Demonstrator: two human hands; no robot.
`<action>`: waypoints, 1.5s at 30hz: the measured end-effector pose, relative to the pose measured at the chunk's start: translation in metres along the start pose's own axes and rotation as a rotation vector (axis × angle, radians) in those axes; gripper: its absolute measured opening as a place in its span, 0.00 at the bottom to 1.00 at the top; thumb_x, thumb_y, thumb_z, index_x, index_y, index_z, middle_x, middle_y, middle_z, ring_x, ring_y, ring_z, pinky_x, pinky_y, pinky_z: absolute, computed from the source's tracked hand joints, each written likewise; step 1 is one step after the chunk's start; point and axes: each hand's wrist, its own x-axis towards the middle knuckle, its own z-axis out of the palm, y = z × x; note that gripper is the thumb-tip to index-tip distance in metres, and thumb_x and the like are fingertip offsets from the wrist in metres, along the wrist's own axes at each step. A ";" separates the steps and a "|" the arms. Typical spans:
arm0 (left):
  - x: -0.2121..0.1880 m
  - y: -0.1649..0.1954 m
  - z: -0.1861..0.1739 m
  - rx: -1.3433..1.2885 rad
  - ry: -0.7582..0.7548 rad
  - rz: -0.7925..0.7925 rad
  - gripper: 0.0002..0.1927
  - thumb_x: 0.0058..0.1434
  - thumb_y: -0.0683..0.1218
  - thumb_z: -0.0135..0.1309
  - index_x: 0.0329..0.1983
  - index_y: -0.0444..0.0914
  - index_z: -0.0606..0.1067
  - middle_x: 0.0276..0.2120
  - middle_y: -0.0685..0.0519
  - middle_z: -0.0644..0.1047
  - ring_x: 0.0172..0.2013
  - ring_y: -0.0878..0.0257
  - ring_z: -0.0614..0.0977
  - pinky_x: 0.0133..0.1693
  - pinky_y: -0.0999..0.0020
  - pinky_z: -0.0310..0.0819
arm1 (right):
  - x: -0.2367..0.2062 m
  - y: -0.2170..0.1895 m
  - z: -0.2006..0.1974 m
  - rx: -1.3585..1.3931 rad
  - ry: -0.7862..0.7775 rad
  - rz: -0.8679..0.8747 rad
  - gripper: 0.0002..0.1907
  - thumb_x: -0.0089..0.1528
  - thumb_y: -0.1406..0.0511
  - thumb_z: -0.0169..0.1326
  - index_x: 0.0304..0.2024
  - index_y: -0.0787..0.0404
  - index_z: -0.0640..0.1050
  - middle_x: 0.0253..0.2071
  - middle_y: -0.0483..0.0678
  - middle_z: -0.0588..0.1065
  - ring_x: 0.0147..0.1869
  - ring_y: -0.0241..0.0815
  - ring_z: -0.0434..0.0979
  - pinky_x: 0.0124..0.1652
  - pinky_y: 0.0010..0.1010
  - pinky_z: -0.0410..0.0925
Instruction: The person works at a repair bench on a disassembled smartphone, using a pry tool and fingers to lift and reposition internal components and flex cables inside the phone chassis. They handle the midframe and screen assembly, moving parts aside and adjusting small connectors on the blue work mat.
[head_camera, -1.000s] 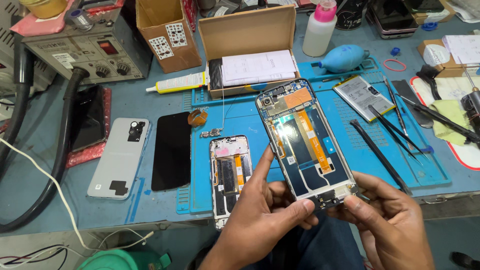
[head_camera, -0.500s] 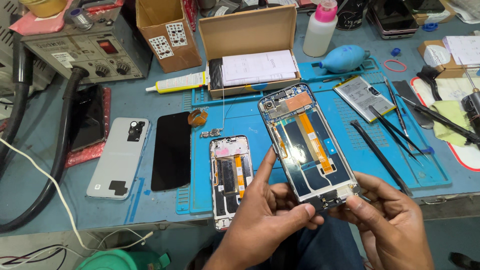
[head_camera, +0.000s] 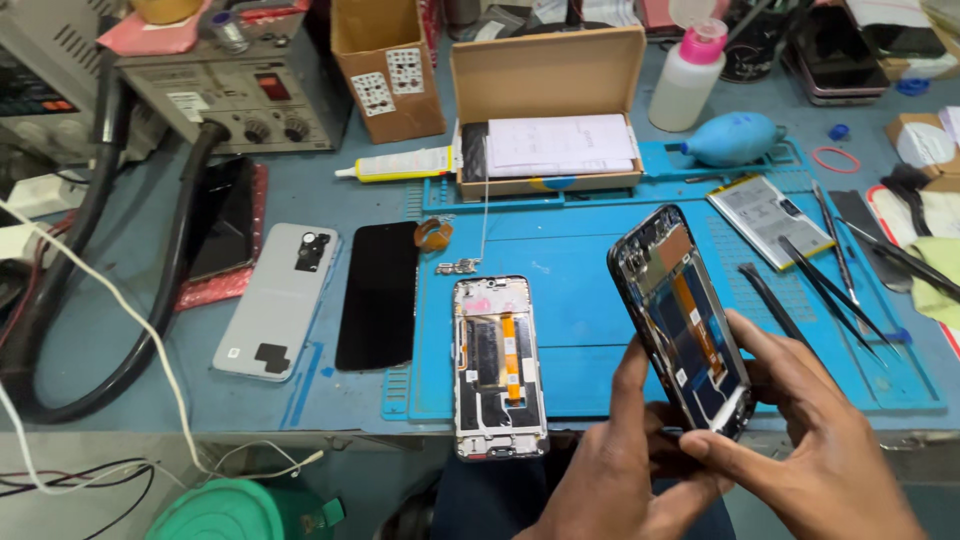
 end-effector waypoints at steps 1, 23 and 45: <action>0.001 -0.001 -0.002 -0.014 -0.017 0.012 0.57 0.67 0.41 0.58 0.85 0.39 0.30 0.50 0.36 0.80 0.51 0.51 0.86 0.54 0.58 0.82 | 0.003 0.001 -0.004 -0.044 -0.028 0.021 0.58 0.43 0.66 0.74 0.75 0.63 0.65 0.60 0.53 0.69 0.63 0.46 0.72 0.61 0.38 0.65; 0.035 0.035 -0.189 1.190 0.320 0.146 0.22 0.58 0.34 0.52 0.56 0.37 0.78 0.46 0.44 0.81 0.47 0.48 0.79 0.51 0.54 0.73 | 0.036 -0.032 0.023 -0.859 0.067 0.209 0.48 0.47 0.47 0.67 0.69 0.50 0.72 0.52 0.58 0.74 0.60 0.59 0.75 0.55 0.48 0.70; 0.046 0.028 -0.196 1.302 0.293 0.208 0.16 0.61 0.40 0.57 0.53 0.38 0.77 0.40 0.47 0.82 0.43 0.50 0.81 0.45 0.53 0.75 | 0.026 -0.026 0.017 -0.380 0.035 0.136 0.52 0.44 0.55 0.73 0.70 0.51 0.68 0.53 0.52 0.77 0.56 0.47 0.76 0.45 0.39 0.73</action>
